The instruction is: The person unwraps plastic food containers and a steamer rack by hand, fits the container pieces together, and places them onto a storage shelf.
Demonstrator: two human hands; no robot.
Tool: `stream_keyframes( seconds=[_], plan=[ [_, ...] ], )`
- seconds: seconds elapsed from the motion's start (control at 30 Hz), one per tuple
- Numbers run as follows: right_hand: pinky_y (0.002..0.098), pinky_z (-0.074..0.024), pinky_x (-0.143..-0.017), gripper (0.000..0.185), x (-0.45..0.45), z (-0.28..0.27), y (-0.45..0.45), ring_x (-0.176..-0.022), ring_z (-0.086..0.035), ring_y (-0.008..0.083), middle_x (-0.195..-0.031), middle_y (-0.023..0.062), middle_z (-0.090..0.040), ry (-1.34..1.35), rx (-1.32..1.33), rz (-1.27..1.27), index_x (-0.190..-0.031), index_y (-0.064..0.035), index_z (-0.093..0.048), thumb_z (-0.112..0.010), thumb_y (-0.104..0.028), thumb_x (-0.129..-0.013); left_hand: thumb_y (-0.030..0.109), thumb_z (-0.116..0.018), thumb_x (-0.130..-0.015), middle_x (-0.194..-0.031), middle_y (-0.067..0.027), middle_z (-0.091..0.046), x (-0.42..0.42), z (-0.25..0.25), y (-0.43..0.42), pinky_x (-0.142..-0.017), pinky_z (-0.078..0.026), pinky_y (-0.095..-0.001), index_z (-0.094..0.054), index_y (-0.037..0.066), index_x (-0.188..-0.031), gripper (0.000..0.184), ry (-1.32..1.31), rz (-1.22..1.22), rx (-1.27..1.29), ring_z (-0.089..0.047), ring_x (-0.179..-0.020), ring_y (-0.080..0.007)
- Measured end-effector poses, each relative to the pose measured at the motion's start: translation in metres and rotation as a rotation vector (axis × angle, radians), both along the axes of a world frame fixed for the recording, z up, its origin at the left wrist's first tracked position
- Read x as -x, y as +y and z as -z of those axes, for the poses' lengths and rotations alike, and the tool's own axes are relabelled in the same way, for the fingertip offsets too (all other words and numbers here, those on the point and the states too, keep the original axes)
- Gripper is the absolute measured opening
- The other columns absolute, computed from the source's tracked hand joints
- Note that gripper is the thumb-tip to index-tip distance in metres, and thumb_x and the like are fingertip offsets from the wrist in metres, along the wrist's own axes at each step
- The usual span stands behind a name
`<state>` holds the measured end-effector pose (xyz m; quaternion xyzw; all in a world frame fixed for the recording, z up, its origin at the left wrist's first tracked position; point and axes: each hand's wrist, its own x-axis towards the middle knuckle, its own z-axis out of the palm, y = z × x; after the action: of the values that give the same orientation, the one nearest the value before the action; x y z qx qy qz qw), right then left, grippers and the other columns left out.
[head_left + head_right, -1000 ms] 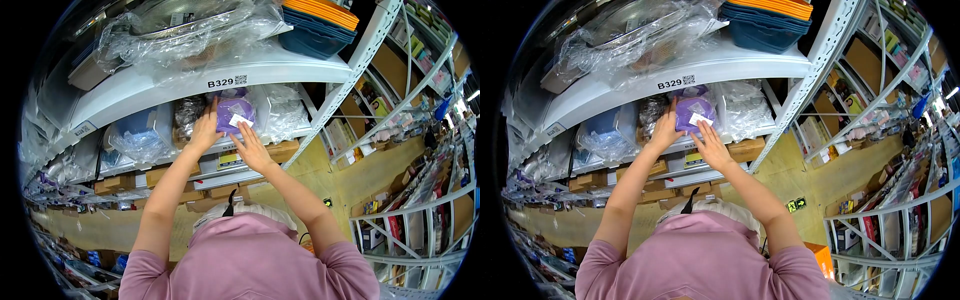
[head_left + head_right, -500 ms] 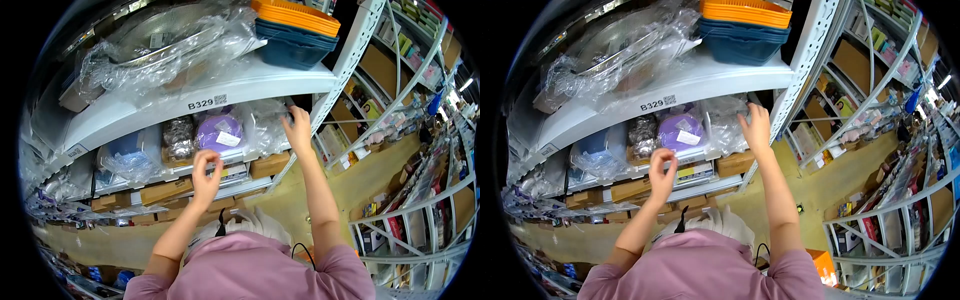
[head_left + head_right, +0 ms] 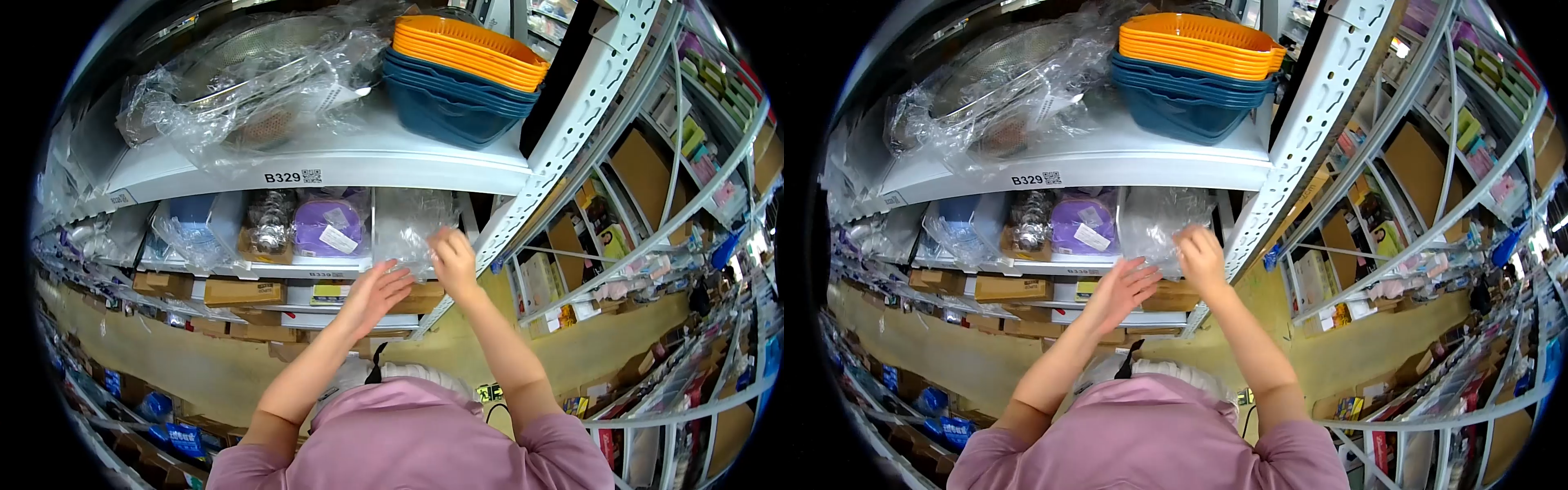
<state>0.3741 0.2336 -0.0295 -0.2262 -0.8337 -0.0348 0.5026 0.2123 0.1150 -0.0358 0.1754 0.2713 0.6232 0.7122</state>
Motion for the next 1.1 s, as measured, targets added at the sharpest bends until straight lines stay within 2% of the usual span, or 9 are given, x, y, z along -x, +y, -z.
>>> stream_keyframes(
  seconds=[0.03, 0.17, 0.47, 0.67, 0.73, 0.77, 0.8, 0.87, 1.1],
  plan=[
    [0.0373, -0.0497, -0.072, 0.023, -0.008, 0.005, -0.005, -0.080, -0.057, 0.0280, -0.082, 0.0094, -0.056, -0.001, 0.002, -0.009, -0.080, -0.0026, -0.061, -0.062, 0.007, -0.059, 0.041, -0.048, -0.091, -0.131, -0.0183, -0.042, -0.003, 0.001, 0.004, -0.102, -0.035, -0.0423, -0.030, -0.005, -0.132, 0.065, -0.147, 0.053, 0.031, -0.042, -0.123, -0.0293],
    [0.0417, -0.0517, -0.082, 0.027, -0.035, 0.015, -0.017, -0.081, -0.058, 0.0275, -0.082, 0.0104, -0.054, 0.026, -0.014, -0.253, -0.084, 0.0002, -0.062, -0.062, 0.009, -0.058, 0.043, -0.047, -0.091, -0.128, -0.0171, -0.045, -0.019, -0.010, 0.013, -0.100, -0.037, -0.0431, -0.034, -0.003, -0.130, 0.062, -0.360, 0.042, 0.054, -0.044, -0.120, -0.0295],
    [0.0435, -0.0502, -0.083, 0.026, -0.084, 0.024, -0.035, -0.085, -0.058, 0.0267, -0.093, 0.0107, -0.056, -0.249, -0.173, -0.435, -0.088, -0.0023, -0.062, -0.067, -0.008, -0.063, 0.011, -0.060, -0.085, -0.105, -0.0104, -0.059, -0.035, 0.038, 0.036, -0.078, -0.051, -0.0367, -0.050, 0.001, -0.113, 0.031, 0.122, -0.146, 0.272, -0.060, -0.091, -0.0218],
    [0.0431, -0.0356, -0.095, 0.035, -0.106, 0.027, -0.065, -0.103, -0.050, 0.0275, -0.108, 0.0121, -0.053, -0.145, 0.144, -0.233, -0.099, -0.0061, -0.060, -0.070, -0.020, -0.068, 0.007, -0.057, -0.086, -0.095, -0.0089, -0.061, -0.040, 0.038, 0.006, -0.072, -0.052, -0.0328, -0.054, -0.001, -0.107, 0.023, 0.337, -0.159, 0.212, -0.060, -0.083, -0.0178],
    [0.0396, -0.0350, -0.097, 0.044, -0.097, 0.043, -0.062, -0.108, -0.046, 0.0224, -0.113, 0.0100, -0.049, 0.418, 0.569, -0.138, -0.121, -0.0060, -0.048, -0.062, -0.008, -0.079, 0.007, -0.057, -0.087, -0.098, -0.0083, -0.061, -0.037, 0.043, -0.004, -0.073, -0.051, -0.0311, -0.054, -0.001, -0.108, 0.023, 0.362, -0.144, 0.180, -0.060, -0.084, -0.0156],
    [0.0382, -0.0370, -0.096, 0.051, -0.095, 0.048, -0.060, -0.108, -0.047, 0.0215, -0.115, 0.0086, -0.050, 0.631, 0.962, -0.307, -0.131, -0.0038, -0.035, -0.056, -0.006, -0.085, 0.007, -0.057, -0.087, -0.099, -0.0083, -0.061, -0.037, 0.044, -0.010, -0.073, -0.051, -0.0306, -0.054, -0.001, -0.109, 0.023, 0.376, -0.136, 0.146, -0.060, -0.085, -0.0150],
    [0.0382, -0.0370, -0.096, 0.051, -0.094, 0.036, -0.059, -0.108, -0.047, 0.0215, -0.115, 0.0086, -0.050, 0.633, 0.967, -0.301, -0.131, -0.0038, -0.035, -0.056, -0.006, -0.085, 0.007, -0.056, -0.088, -0.101, -0.0083, -0.061, -0.037, 0.043, -0.014, -0.073, -0.051, -0.0300, -0.053, 0.000, -0.109, 0.023, 0.389, -0.127, 0.108, -0.060, -0.087, -0.0144],
    [0.0359, -0.0401, -0.093, 0.048, -0.094, 0.021, -0.056, -0.109, -0.049, 0.0195, -0.120, 0.0094, -0.049, 0.837, 1.705, -0.542, -0.130, -0.0016, -0.036, -0.056, -0.005, -0.086, 0.007, -0.056, -0.088, -0.102, -0.0076, -0.061, -0.036, 0.046, -0.020, -0.073, -0.050, -0.0290, -0.054, 0.000, -0.109, 0.022, 0.393, -0.104, 0.090, -0.059, -0.088, -0.0137],
    [0.0286, -0.0458, -0.084, 0.033, -0.089, 0.059, -0.069, -0.097, -0.056, 0.0157, -0.110, 0.0056, -0.058, 0.484, 1.707, -0.475, -0.119, 0.0001, -0.049, -0.055, 0.000, -0.086, 0.015, -0.058, -0.088, -0.102, -0.0069, -0.061, -0.024, 0.058, -0.049, -0.076, -0.048, -0.0286, -0.056, 0.001, -0.109, 0.025, 0.425, 0.121, 0.276, -0.058, -0.090, -0.0133]
  ],
)
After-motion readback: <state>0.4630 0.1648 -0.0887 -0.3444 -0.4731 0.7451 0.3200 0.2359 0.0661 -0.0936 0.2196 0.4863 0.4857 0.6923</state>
